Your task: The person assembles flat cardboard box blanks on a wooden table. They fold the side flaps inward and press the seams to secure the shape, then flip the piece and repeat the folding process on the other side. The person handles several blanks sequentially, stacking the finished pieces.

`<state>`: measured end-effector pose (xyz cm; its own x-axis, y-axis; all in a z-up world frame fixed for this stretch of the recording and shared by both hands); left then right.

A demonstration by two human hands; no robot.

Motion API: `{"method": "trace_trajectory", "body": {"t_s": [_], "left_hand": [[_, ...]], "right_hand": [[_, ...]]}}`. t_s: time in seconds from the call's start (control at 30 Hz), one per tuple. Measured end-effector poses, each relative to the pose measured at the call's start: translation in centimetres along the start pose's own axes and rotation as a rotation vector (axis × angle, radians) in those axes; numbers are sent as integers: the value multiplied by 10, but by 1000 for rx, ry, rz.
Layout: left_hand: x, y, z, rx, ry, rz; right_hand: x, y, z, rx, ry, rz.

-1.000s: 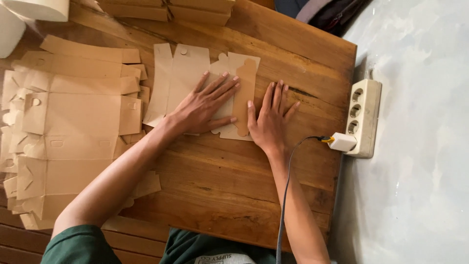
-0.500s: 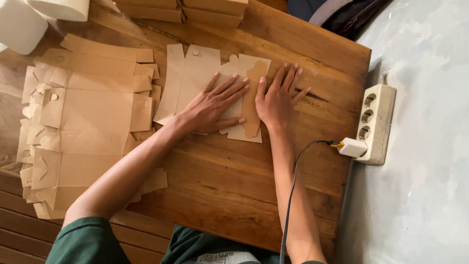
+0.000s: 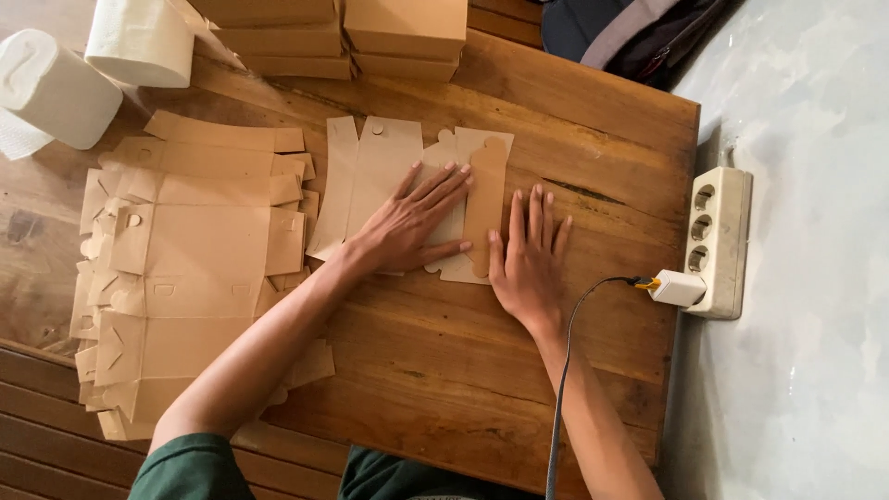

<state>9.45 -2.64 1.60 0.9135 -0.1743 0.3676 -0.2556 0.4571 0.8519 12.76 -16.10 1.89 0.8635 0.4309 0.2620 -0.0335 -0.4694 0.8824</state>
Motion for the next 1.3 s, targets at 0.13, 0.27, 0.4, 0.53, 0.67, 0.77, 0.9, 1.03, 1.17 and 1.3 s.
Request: {"method": "trace_trajectory", "body": {"t_s": [0.13,0.27,0.4,0.53,0.67,0.77,0.9,1.03,1.17,1.3], "left_hand": [[-1,-6,-5,21,2,21],[-1,3,0,24,-16,29],[1,6,2,-16,-4,26],[4,17,-4,-345,90,29],[-1,3,-30,-460,124,60],[0,17,-31,-591,173,91],[4,52,-22,-861,260,97],[6,74,-30,-1029,284,151],[2,102,-37,-996,289,166],[-14,107,-74,-1069,337,127]], "right_hand": [[-2,-4,4,31,12,5],[12,-6,8,58,-8,50],[30,-4,-2,300,89,122],[37,-19,-15,455,254,73],[36,-4,-26,361,321,67],[35,7,-27,316,334,111],[29,34,-25,354,457,317],[23,73,-24,472,440,454],[20,89,-25,519,398,665],[20,95,-9,724,272,809]]}}
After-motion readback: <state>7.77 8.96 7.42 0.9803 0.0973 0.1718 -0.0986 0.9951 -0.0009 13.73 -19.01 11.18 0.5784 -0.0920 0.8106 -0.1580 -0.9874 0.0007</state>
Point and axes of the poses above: each hand's wrist, its own x-axis towards the middle knuckle, its own y-axis out of the back of the hand, z = x × y, the point moved 10 cm from there along x, towards the middle knuckle, and after that the axes turned 13 degrees about z, right-handed, at the moved point
